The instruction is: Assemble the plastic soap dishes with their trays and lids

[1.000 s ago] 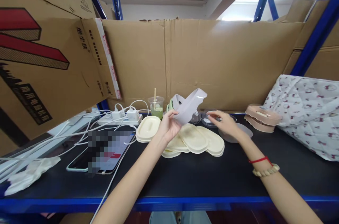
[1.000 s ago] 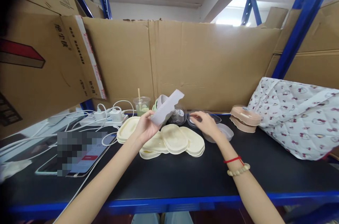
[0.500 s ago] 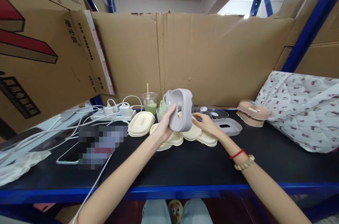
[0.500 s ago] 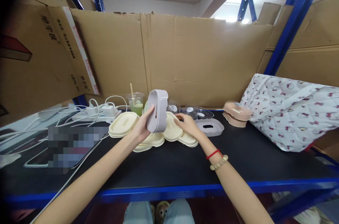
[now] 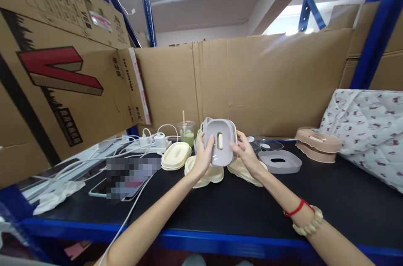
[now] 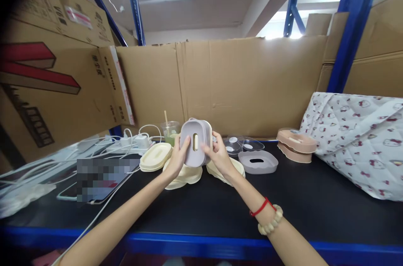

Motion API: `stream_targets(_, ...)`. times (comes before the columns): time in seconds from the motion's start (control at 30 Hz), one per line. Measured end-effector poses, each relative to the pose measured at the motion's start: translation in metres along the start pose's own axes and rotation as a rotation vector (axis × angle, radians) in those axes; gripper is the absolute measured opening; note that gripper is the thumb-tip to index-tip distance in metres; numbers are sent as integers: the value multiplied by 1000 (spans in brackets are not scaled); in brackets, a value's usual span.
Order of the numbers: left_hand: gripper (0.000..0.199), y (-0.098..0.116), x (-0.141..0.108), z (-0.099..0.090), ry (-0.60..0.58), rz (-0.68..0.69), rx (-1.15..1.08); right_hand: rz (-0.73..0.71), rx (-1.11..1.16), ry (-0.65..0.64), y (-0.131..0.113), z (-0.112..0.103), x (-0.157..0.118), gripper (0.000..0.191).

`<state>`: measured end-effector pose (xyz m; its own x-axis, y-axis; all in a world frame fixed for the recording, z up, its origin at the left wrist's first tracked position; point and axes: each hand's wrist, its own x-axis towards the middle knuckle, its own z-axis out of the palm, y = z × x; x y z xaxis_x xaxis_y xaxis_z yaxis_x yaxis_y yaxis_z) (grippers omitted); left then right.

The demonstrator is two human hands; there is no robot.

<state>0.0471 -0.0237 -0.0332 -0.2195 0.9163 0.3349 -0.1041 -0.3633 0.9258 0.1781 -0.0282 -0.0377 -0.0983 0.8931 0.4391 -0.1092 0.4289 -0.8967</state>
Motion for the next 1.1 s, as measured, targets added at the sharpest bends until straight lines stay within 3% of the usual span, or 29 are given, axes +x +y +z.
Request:
stream_targets(0.1, 22, 2, 1, -1, -104, -10, -63, -51, 15, -25, 3, 2, 0, 54)
stream_targets(0.27, 27, -1, 4, -5, -172, -153, -157, 29, 14, -82, 6, -3, 3, 49)
stream_targets(0.47, 24, 1, 2, -4, -244, -277, -199, -23, -55, -103, 7, -6, 9, 50)
stream_targets(0.57, 15, 6, 1, -3, -147, -313, -273, 31, -285, 8, 3, -18, 14, 44)
stream_targets(0.7, 9, 15, 2, -3, 20, -400, -448, 27, -959, 289, -4, -54, 16, 37)
stream_targets(0.8, 13, 18, 2, -3, 41, -437, -533, 144, -1341, 328, -5, -81, 12, 31)
stream_targets(0.97, 15, 15, 1, -2, 7, -433, -523, 419, -1541, 317, 1, -95, 9, 34)
stream_targets(1.1, 19, 10, 0, -2, -59, -445, -431, 497, -1554, 270, 4, -95, 10, 34)
